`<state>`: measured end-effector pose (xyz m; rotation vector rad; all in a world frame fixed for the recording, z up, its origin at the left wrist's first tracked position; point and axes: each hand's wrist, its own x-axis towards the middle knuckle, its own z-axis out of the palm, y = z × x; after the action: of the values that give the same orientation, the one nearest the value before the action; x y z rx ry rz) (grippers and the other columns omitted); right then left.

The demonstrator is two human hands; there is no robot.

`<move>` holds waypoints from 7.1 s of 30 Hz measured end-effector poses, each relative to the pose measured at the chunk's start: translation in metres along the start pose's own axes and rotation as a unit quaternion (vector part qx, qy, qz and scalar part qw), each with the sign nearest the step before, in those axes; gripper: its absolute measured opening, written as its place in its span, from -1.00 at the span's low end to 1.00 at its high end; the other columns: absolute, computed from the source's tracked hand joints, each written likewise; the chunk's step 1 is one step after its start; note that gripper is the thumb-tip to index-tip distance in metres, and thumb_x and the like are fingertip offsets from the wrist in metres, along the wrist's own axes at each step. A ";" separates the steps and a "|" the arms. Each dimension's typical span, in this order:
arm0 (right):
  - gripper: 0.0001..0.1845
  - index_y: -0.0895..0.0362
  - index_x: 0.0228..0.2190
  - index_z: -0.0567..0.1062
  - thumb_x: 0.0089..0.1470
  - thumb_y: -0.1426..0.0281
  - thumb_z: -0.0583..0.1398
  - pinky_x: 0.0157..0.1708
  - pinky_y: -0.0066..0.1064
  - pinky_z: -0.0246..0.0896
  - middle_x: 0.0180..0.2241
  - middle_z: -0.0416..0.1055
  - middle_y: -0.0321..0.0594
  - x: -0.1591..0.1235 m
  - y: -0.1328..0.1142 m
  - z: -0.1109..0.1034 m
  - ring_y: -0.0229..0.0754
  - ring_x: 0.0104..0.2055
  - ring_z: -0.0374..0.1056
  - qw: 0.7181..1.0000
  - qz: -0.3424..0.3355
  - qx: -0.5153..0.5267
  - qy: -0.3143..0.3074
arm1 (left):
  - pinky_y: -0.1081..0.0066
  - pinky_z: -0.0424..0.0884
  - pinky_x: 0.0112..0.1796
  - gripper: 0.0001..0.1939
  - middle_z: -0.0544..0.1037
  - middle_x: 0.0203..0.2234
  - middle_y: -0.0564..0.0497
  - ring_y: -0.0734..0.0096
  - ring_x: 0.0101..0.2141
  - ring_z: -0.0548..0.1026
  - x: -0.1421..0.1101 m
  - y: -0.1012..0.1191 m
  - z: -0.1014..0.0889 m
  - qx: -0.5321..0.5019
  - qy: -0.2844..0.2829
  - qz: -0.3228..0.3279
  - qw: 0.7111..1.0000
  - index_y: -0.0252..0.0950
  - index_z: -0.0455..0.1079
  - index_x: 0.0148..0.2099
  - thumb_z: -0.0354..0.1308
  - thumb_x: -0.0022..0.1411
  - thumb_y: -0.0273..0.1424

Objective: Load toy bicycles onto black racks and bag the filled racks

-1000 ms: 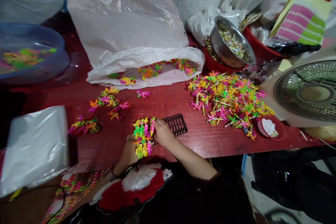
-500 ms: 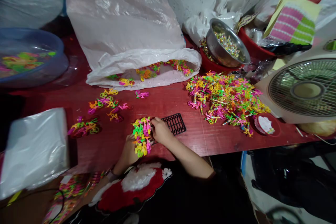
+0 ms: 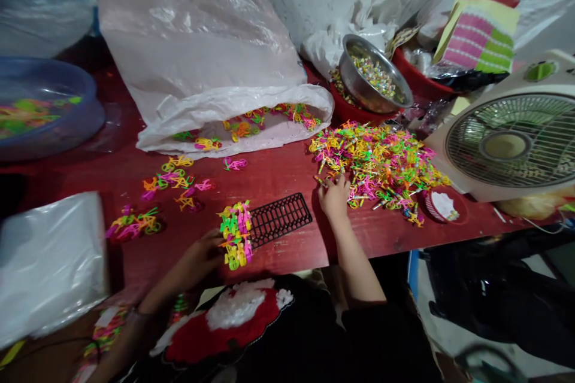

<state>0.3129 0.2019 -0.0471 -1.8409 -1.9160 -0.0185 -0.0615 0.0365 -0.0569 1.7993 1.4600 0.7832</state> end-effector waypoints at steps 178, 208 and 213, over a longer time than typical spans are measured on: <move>-0.78 0.13 -0.21 0.63 0.19 0.26 0.28 -0.27 -0.29 0.33 -0.34 0.54 -0.15 -0.096 0.000 -0.039 -0.11 -0.34 0.39 0.933 0.031 0.330 -0.139 | 0.20 0.24 -0.16 -0.74 0.64 -0.29 -0.09 0.13 -0.22 0.50 0.078 0.081 -0.006 0.221 0.022 0.081 0.972 -0.21 0.55 0.05 0.13 0.43 -0.27; -0.55 0.11 -0.53 0.47 -0.18 0.10 0.52 -0.40 -0.41 0.29 -0.53 0.36 -0.38 -0.139 -0.116 -0.003 -0.28 -0.48 0.25 0.755 0.203 0.600 -0.166 | 0.11 0.27 0.03 -0.76 0.65 -0.03 -0.03 0.16 -0.02 0.55 0.068 0.068 -0.011 0.189 0.021 0.166 0.968 -0.17 0.46 0.11 0.17 0.45 -0.29; -0.74 0.10 -0.25 0.57 0.15 0.17 0.35 -0.15 -0.31 0.42 -0.26 0.55 -0.19 -0.144 -0.122 -0.005 -0.15 -0.24 0.46 0.815 0.036 0.532 -0.225 | 0.09 0.26 0.10 -0.73 0.60 0.06 -0.08 0.18 0.08 0.50 0.057 0.069 -0.011 0.162 0.047 0.197 0.966 -0.19 0.39 0.17 0.14 0.47 -0.35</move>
<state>0.1963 0.0539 -0.0542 -1.1347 -1.5302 1.3359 -0.0201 0.0847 0.0072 2.3794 1.3654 0.8696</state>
